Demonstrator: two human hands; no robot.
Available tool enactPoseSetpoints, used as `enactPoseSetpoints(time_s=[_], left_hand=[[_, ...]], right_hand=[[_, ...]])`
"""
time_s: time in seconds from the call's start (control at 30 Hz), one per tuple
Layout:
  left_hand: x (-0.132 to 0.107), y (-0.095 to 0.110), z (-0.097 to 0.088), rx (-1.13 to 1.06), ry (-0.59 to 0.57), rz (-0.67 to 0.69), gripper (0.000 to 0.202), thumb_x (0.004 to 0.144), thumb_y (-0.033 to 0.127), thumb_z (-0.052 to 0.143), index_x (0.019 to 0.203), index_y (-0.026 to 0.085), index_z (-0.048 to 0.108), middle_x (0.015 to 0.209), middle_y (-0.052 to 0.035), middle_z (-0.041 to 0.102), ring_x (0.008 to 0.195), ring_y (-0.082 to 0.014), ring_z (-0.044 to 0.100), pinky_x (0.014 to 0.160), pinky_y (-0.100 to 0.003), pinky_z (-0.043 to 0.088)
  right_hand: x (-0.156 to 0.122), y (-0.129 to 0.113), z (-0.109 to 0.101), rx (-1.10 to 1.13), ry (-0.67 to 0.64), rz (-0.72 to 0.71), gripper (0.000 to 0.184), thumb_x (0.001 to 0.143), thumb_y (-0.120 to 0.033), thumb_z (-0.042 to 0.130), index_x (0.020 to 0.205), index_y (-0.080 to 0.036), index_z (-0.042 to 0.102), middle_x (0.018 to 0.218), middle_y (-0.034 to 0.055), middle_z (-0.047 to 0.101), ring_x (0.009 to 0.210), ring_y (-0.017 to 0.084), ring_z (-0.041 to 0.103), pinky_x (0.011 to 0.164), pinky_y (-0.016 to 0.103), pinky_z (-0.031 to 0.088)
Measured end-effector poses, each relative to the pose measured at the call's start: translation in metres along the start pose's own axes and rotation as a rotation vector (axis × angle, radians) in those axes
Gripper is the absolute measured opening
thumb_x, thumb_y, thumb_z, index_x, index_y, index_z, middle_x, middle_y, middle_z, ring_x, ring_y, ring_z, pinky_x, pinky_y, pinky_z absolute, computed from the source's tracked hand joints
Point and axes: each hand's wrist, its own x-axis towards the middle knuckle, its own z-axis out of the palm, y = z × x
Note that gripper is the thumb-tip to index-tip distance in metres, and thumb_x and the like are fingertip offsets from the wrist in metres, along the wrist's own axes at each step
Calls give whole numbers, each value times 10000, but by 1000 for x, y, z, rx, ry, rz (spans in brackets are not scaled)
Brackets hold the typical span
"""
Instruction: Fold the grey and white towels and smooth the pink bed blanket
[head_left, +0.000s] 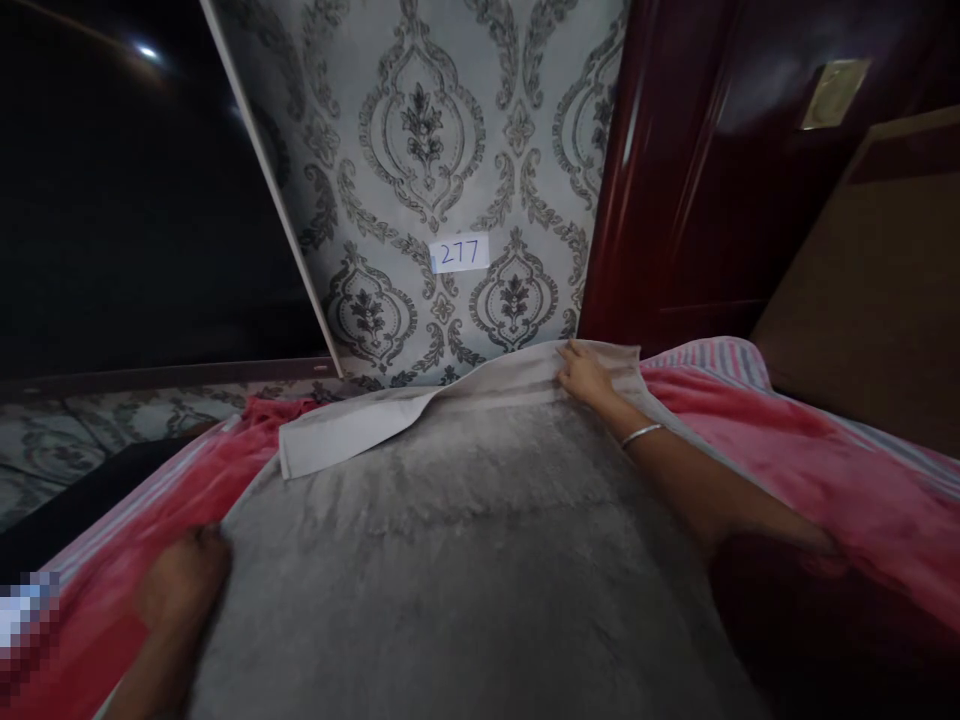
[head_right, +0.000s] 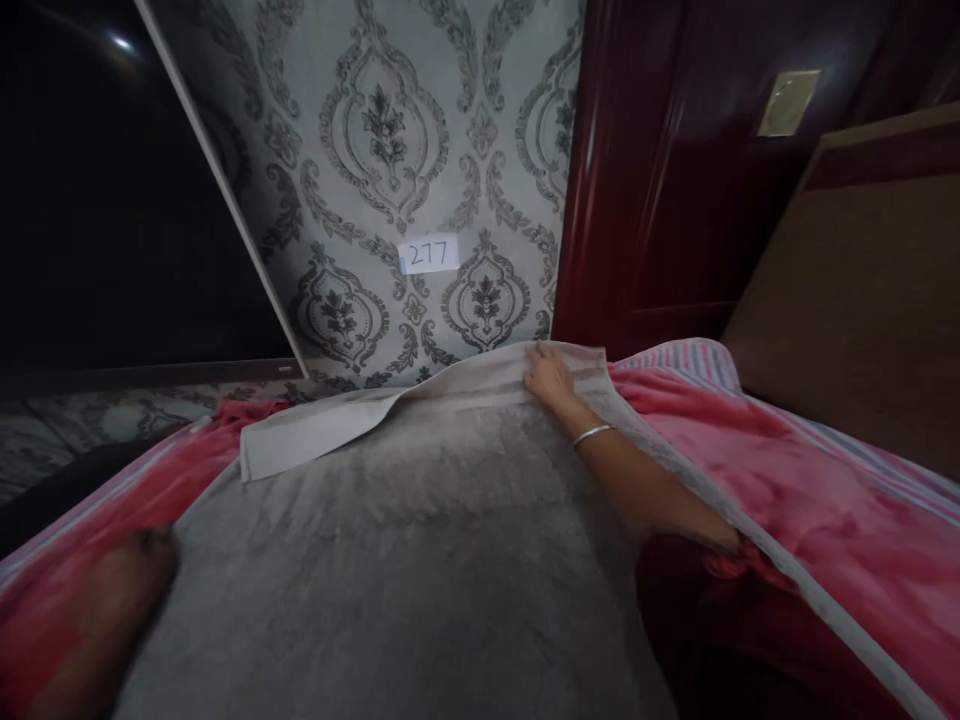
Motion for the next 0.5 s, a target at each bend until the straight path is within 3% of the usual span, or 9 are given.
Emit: enactPoseSetpoints(time_s=[0.07,0.2,0.3,0.37,0.5], left_hand=[[-2,2,-2,19,-25,-29,667,923,463,169,1171,79,655,1086,-247,717,1003,-385,695,733,-445,562],[-7,7,-6,18,-15,-70,580,955,429,220,1159,114,662,1099,-199,727,1017,-353,699,773,-430,580],[-9,9,-6,-19,8,-74,530,966,420,265,1142,134,674,1099,-177,732,1041,-364,693,801,-455,587],[-10,9,-5,-39,-2,-77,518,971,411,283,1152,130,678,1105,-185,730,1053,-368,691,814,-458,584],[-17,9,-6,-73,-10,-91,513,975,384,295,1178,113,680,1139,-217,720,1070,-363,686,834,-448,563]], right_hand=[[-6,-8,15,-27,-29,8,527,994,-280,432,1510,-176,465,1564,162,415,1388,313,439,1126,456,371],[-33,-20,51,-95,-219,-97,526,1031,-418,386,1549,-324,394,1641,62,299,1464,341,323,1115,586,352],[-39,-37,57,-137,-206,-102,483,1027,-329,375,1487,-244,495,1551,143,439,1383,369,430,1061,601,390],[-38,-63,57,-142,-172,-160,437,992,-216,404,1379,-182,603,1429,180,556,1314,344,499,1057,530,407],[-35,-141,73,28,-196,-589,428,915,-138,498,1305,-196,664,1330,129,634,1249,264,550,1064,381,416]])
